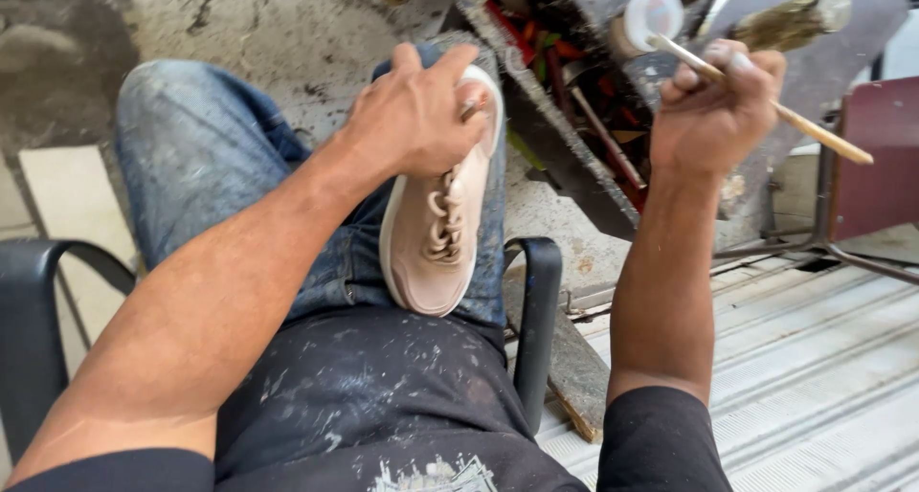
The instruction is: Applying dye to the edges of a sneaker using a small brush
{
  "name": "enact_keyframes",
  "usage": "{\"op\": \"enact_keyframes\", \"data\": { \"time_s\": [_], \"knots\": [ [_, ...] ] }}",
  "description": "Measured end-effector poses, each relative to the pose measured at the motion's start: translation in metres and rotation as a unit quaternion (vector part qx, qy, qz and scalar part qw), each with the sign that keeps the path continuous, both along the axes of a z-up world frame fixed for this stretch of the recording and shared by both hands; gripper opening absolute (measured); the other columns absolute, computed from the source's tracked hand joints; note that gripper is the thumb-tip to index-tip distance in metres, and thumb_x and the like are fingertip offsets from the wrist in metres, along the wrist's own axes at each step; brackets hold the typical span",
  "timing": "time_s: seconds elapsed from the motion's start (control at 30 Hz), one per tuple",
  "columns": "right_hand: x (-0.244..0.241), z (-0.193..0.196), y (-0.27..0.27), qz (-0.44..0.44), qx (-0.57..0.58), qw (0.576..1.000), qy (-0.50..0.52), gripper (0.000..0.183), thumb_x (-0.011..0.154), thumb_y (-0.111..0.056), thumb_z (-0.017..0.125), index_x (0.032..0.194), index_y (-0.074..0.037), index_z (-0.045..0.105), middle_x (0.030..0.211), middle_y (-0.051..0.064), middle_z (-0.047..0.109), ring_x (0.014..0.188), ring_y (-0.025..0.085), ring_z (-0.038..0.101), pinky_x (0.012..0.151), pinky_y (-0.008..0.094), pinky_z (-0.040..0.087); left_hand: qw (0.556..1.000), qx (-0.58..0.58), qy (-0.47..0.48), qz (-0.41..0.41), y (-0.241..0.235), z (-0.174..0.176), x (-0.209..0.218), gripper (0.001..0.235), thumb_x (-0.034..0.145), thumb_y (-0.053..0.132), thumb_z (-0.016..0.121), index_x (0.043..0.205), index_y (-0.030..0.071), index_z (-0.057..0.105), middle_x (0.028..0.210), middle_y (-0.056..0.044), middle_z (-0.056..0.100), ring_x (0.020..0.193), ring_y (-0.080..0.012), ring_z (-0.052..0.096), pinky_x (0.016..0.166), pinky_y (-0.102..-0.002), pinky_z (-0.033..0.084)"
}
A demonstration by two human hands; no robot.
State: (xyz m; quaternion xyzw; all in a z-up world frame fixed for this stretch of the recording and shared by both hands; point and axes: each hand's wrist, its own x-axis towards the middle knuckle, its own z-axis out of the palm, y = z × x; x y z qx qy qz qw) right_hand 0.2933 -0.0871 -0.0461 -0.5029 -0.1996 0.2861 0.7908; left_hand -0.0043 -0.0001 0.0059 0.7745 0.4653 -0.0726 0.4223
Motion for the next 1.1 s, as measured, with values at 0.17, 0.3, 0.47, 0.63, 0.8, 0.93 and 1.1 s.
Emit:
{"op": "enact_keyframes", "data": {
  "time_s": [0.17, 0.3, 0.47, 0.63, 0.8, 0.93, 1.1],
  "knots": [
    [-0.036, -0.004, -0.044, 0.218, 0.117, 0.969, 0.002, 0.030, 0.111, -0.030, 0.047, 0.115, -0.008, 0.067, 0.114, 0.019, 0.073, 0.092, 0.029, 0.073, 0.076, 0.039, 0.065, 1.000, -0.002, -0.006, -0.011, 0.001, -0.003, 0.004, 0.069, 0.099, 0.045, 0.055, 0.160, 0.027, 0.028, 0.135, -0.024, 0.038, 0.104, -0.0436, 0.063, 0.096, -0.059, 0.050],
    [-0.073, -0.007, -0.052, 0.221, 0.070, 0.972, 0.038, 0.030, 0.083, 0.017, 0.041, 0.093, -0.004, 0.061, 0.108, 0.024, 0.058, 0.083, 0.030, 0.067, 0.073, 0.034, 0.067, 1.000, 0.006, -0.004, -0.016, 0.002, -0.006, 0.005, 0.063, 0.100, 0.046, 0.055, 0.155, 0.026, 0.032, 0.132, -0.025, 0.039, 0.098, -0.0469, 0.064, 0.093, -0.061, 0.050],
    [-0.116, -0.010, -0.043, 0.121, 0.055, 0.960, -0.244, 0.017, 0.095, 0.009, 0.064, 0.104, -0.002, 0.055, 0.098, 0.020, 0.061, 0.068, 0.030, 0.068, 0.057, 0.037, 0.061, 0.999, 0.006, 0.020, -0.027, 0.003, -0.005, 0.009, 0.054, 0.103, 0.046, 0.056, 0.149, 0.027, 0.035, 0.134, -0.025, 0.037, 0.103, -0.0441, 0.063, 0.096, -0.062, 0.049],
    [-0.130, -0.008, -0.040, 0.101, 0.033, 0.938, -0.330, 0.018, 0.096, 0.012, 0.066, 0.102, -0.001, 0.055, 0.098, 0.019, 0.059, 0.081, 0.025, 0.069, 0.063, 0.033, 0.065, 0.999, 0.021, 0.013, -0.027, 0.002, -0.014, 0.010, 0.046, 0.104, 0.047, 0.050, 0.143, 0.024, 0.038, 0.128, -0.024, 0.040, 0.099, -0.0452, 0.063, 0.089, -0.062, 0.052],
    [-0.134, -0.009, -0.038, 0.112, 0.032, 0.923, -0.368, 0.021, 0.095, 0.014, 0.066, 0.101, -0.002, 0.056, 0.100, 0.016, 0.057, 0.093, 0.024, 0.067, 0.066, 0.033, 0.066, 0.999, 0.042, -0.010, -0.019, 0.002, -0.018, 0.008, 0.046, 0.104, 0.049, 0.048, 0.141, 0.023, 0.041, 0.126, -0.025, 0.042, 0.098, -0.0507, 0.064, 0.087, -0.064, 0.051],
    [-0.135, -0.008, -0.035, 0.108, 0.022, 0.910, -0.399, 0.021, 0.093, 0.015, 0.067, 0.099, -0.001, 0.056, 0.098, 0.019, 0.057, 0.092, 0.026, 0.066, 0.067, 0.034, 0.066, 0.999, 0.040, -0.008, -0.016, 0.002, -0.018, 0.008, 0.049, 0.102, 0.049, 0.053, 0.142, 0.024, 0.042, 0.126, -0.025, 0.043, 0.099, -0.0490, 0.064, 0.089, -0.061, 0.052],
    [-0.135, -0.007, -0.030, 0.098, 0.019, 0.899, -0.426, 0.023, 0.090, 0.016, 0.070, 0.096, -0.001, 0.057, 0.095, 0.019, 0.060, 0.091, 0.027, 0.067, 0.068, 0.035, 0.065, 0.998, 0.061, -0.015, -0.010, 0.003, -0.027, 0.009, 0.048, 0.101, 0.052, 0.053, 0.138, 0.023, 0.043, 0.126, -0.025, 0.044, 0.096, -0.0514, 0.065, 0.086, -0.064, 0.050]
  ]
}}
